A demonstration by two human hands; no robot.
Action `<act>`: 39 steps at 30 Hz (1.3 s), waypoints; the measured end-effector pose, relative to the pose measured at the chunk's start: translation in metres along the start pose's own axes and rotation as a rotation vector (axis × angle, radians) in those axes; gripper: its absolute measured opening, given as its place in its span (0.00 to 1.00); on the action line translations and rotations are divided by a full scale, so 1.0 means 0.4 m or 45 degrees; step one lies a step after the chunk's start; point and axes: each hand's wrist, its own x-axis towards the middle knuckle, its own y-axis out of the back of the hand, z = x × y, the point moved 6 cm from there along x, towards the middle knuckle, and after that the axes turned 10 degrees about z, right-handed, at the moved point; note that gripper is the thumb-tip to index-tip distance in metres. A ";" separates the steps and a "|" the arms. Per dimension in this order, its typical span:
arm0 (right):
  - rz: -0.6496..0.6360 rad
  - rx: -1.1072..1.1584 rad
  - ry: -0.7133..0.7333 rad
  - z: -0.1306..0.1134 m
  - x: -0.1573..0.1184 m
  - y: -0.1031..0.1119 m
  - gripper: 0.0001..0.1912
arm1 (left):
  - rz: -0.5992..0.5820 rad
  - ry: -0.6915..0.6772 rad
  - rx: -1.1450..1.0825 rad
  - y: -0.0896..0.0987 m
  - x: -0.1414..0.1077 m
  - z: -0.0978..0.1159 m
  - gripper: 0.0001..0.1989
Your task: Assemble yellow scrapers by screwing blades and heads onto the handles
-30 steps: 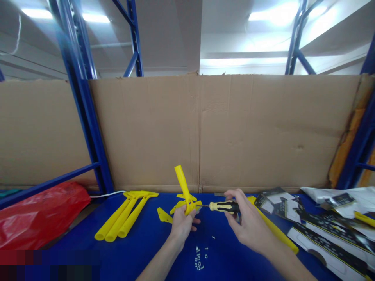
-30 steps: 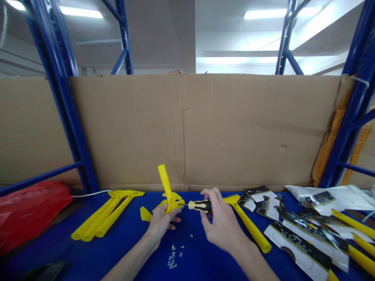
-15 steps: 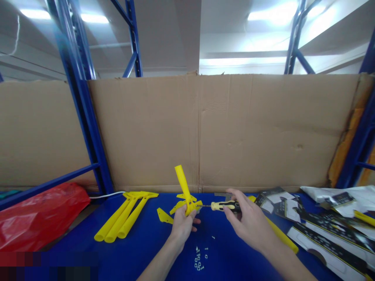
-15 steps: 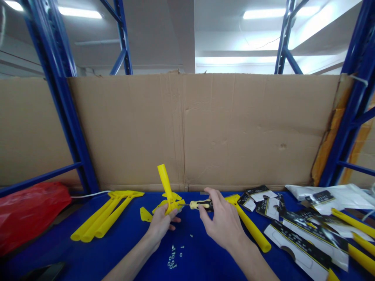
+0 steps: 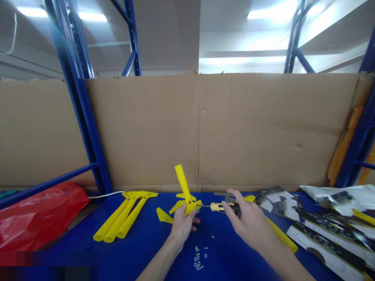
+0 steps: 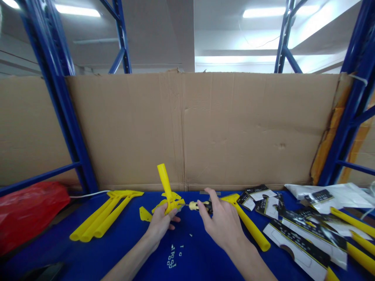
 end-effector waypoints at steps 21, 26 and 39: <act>-0.044 0.293 -0.023 0.017 -0.007 -0.014 0.23 | 0.076 -0.006 -0.056 0.004 0.006 -0.012 0.07; -0.057 0.135 -0.083 0.023 0.001 -0.015 0.17 | 0.076 -0.018 -0.035 0.003 0.002 -0.006 0.07; -0.075 0.346 0.030 0.005 -0.015 -0.011 0.24 | 0.057 -0.038 0.000 0.004 0.001 -0.002 0.07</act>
